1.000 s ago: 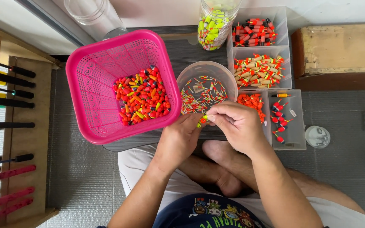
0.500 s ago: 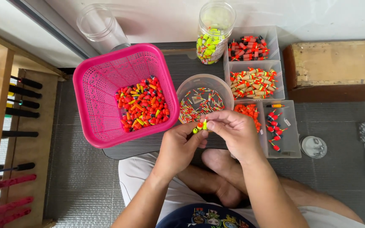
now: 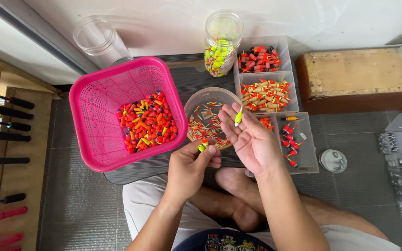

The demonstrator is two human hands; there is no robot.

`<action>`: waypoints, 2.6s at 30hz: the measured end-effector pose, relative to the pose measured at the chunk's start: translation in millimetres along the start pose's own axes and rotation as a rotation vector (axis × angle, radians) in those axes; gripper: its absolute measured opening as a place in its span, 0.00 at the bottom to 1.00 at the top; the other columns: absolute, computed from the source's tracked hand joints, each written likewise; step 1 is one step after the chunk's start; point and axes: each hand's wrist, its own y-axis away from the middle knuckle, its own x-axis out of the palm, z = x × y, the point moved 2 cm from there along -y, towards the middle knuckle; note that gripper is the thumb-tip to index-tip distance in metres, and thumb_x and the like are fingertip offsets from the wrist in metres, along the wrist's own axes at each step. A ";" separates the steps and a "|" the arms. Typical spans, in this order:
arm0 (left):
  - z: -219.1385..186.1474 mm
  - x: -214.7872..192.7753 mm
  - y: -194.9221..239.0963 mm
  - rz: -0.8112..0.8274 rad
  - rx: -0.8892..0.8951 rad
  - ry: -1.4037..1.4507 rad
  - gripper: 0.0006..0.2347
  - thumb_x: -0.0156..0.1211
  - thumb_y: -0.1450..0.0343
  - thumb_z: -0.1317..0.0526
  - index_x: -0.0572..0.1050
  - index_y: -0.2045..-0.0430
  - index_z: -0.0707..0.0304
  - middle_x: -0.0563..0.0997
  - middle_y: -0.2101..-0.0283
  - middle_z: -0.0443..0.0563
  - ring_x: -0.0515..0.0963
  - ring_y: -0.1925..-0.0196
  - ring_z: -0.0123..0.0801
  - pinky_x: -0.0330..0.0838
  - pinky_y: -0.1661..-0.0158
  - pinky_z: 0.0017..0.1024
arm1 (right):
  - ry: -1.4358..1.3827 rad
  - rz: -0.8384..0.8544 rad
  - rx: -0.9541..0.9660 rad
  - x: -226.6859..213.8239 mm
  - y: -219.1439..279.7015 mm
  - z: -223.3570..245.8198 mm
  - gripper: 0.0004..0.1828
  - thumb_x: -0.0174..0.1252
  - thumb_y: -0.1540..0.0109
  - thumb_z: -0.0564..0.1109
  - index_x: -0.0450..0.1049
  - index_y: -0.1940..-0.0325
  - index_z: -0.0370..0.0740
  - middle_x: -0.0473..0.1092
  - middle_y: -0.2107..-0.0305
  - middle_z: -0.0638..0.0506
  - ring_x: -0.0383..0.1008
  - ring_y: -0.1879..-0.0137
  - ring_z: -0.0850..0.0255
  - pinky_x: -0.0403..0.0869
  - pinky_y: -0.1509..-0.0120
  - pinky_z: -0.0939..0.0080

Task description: The person sits on the floor and assembles small fishing lures by hand. They pick up red and yellow plastic bodies from a pink basket and attach small metal hooks from a clear bowl, then place the completed lures into a compartmentalized organizer.

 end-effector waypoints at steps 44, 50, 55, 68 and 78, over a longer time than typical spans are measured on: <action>-2.4 -18.7 2.4 -0.063 0.384 -0.545 0.07 0.63 0.34 0.65 0.81 0.65 0.59 0.85 0.65 0.53 0.83 0.58 0.44 0.78 0.59 0.34 | 2.534 0.458 -0.221 2.3 -117.5 -27.4 0.10 0.52 0.43 0.37 0.79 0.63 0.32 0.74 0.67 0.36 0.75 0.55 0.40 0.72 0.47 0.42; -2.1 -18.4 1.2 -0.077 0.387 -0.520 0.06 0.63 0.34 0.65 0.82 0.66 0.58 0.85 0.67 0.53 0.83 0.59 0.44 0.79 0.60 0.34 | 2.423 0.380 -0.482 -33.1 -129.8 -33.7 0.11 0.54 0.39 0.40 0.77 0.67 0.28 0.71 0.76 0.40 0.74 0.65 0.49 0.71 0.57 0.66; -1.7 -18.6 0.7 -0.088 0.357 -0.514 0.06 0.63 0.34 0.64 0.82 0.66 0.58 0.85 0.69 0.53 0.83 0.60 0.44 0.78 0.60 0.35 | 2.554 0.526 -0.599 -7.9 -113.2 -36.1 0.10 0.57 0.45 0.44 0.78 0.76 0.36 0.74 0.77 0.40 0.76 0.64 0.45 0.74 0.56 0.49; -1.2 -16.2 1.1 -0.092 0.351 -0.544 0.06 0.63 0.34 0.63 0.81 0.65 0.57 0.84 0.69 0.53 0.83 0.60 0.44 0.78 0.61 0.34 | 1.141 0.211 -0.309 7.0 -20.8 -4.2 0.08 0.60 0.42 0.35 0.77 0.59 0.30 0.77 0.70 0.39 0.80 0.68 0.57 0.78 0.75 0.68; -2.4 -6.7 5.1 -0.109 0.406 -0.597 0.07 0.63 0.34 0.63 0.81 0.65 0.59 0.84 0.69 0.54 0.83 0.61 0.45 0.78 0.63 0.35 | 0.825 0.296 -0.352 -1.7 6.5 -18.0 0.05 0.59 0.42 0.31 0.75 0.63 0.25 0.73 0.77 0.41 0.75 0.69 0.61 0.78 0.61 0.62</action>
